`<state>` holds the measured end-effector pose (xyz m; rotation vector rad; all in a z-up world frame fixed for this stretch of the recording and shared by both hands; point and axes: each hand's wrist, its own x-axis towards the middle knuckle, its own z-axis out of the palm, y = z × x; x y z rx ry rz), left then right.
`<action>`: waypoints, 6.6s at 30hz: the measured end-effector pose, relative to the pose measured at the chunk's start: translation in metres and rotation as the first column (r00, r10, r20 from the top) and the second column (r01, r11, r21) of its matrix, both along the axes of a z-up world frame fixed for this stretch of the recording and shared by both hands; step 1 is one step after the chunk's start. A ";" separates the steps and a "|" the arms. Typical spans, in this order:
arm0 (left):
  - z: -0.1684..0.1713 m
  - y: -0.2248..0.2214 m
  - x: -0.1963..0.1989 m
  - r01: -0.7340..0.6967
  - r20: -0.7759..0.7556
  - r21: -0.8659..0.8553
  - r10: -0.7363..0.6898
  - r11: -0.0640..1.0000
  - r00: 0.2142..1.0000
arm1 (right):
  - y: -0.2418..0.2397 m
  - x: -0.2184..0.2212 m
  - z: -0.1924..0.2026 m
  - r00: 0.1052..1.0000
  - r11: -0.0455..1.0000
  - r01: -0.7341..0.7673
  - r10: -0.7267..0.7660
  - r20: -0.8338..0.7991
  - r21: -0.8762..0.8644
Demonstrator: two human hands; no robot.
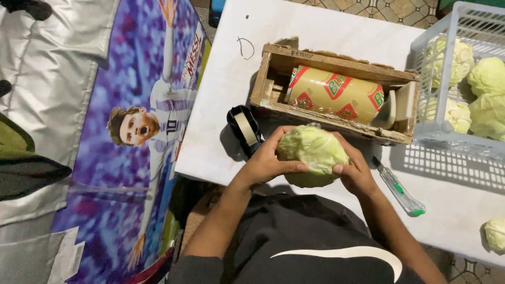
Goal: Wrapping individual cabbages in plastic film and placing them into a plastic crate for storage or transport.
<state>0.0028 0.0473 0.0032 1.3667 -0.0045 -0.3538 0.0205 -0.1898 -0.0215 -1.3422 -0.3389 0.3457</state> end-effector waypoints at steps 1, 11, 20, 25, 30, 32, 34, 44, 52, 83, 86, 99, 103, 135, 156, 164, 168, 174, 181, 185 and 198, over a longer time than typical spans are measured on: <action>0.000 0.002 -0.001 -0.005 -0.001 0.000 0.005 1.000 1.000 | 0.003 0.004 0.003 1.000 1.000 -0.005 0.005 -0.001 0.000; -0.012 0.013 -0.002 -0.291 -0.223 -0.177 0.250 0.940 0.942 | 0.038 0.029 -0.001 0.993 0.994 -0.101 0.098 -0.068 -0.043; -0.076 0.052 0.047 -0.792 -0.211 -0.452 0.814 0.410 0.541 | 0.096 0.013 -0.079 0.909 0.958 -0.033 -0.091 -0.406 -0.286; -0.129 0.061 0.081 -0.911 0.045 -0.331 0.968 0.247 0.246 | 0.126 0.013 -0.124 0.986 0.819 -0.149 0.081 -0.145 -0.554; -0.159 0.073 0.102 -0.965 0.298 -0.071 0.929 0.252 0.220 | 0.140 0.020 -0.139 0.993 0.769 -0.118 0.092 -0.075 -0.628; -0.152 0.077 0.104 -0.968 0.306 -0.044 0.925 0.249 0.224 | 0.147 0.021 -0.140 0.994 0.788 -0.106 0.061 -0.094 -0.606; -0.159 0.079 0.102 -0.970 0.313 -0.011 0.922 0.242 0.227 | 0.148 0.018 -0.156 0.992 0.806 -0.099 0.034 -0.120 -0.584; -0.173 0.081 0.101 -0.979 0.530 0.021 0.828 0.204 0.184 | 0.142 -0.005 -0.111 0.986 0.857 0.052 -0.126 -0.111 -0.513; -0.160 0.080 0.103 -0.975 0.526 0.000 0.830 0.220 0.188 | 0.131 -0.033 -0.104 0.974 0.856 0.030 -0.140 -0.177 -0.516; -0.137 0.082 0.105 -0.948 0.342 -0.034 0.895 0.315 0.286 | 0.089 0.011 -0.118 0.974 0.718 -0.226 0.147 -0.174 -0.658; -0.075 0.067 0.095 -0.895 0.488 -0.113 0.808 0.432 0.329 | 0.085 0.040 -0.058 0.989 0.847 -0.142 0.100 -0.109 -0.513; -0.010 0.003 0.068 -0.690 0.529 -0.253 0.694 0.678 0.489 | 0.102 0.088 0.073 0.985 0.934 0.049 0.013 0.171 -0.355; -0.019 0.007 0.068 -0.674 0.567 -0.260 0.675 0.691 0.472 | 0.102 0.088 0.082 0.981 0.886 0.105 -0.017 0.193 -0.452; -0.022 -0.018 0.047 -0.705 0.518 -0.194 0.682 0.682 0.517 | 0.089 0.095 0.125 0.981 0.262 0.065 0.159 0.109 -0.963; -0.014 -0.030 0.043 -0.596 0.140 -0.370 0.676 0.713 0.723 | 0.027 0.090 0.034 0.998 0.907 -0.065 0.048 -0.050 -0.417; -0.014 -0.013 0.027 -0.515 0.322 -0.041 0.499 0.856 0.804 | 0.016 0.074 0.053 0.972 0.773 0.112 0.046 0.232 -0.624; -0.002 -0.014 0.023 -0.399 0.396 -0.024 0.375 0.917 0.838 | 0.021 0.063 0.091 0.841 0.856 0.261 0.025 0.540 -0.446; -0.011 -0.026 0.022 -0.368 0.389 -0.005 0.341 0.930 0.856 | 0.040 0.066 0.104 0.661 0.768 0.390 0.152 0.735 -0.509; -0.010 -0.020 0.016 -0.390 0.394 -0.035 0.372 0.920 0.840 | 0.035 0.064 0.126 0.815 0.746 0.276 0.153 0.559 -0.606; -0.003 -0.019 0.019 -0.379 0.396 -0.048 0.366 0.924 0.842 | 0.034 0.068 0.122 0.844 0.755 0.225 0.166 0.511 -0.616; -0.007 -0.001 0.021 -0.584 0.360 -0.011 0.549 0.811 0.755 | 0.039 0.074 0.100 0.721 0.869 0.336 0.011 0.693 -0.364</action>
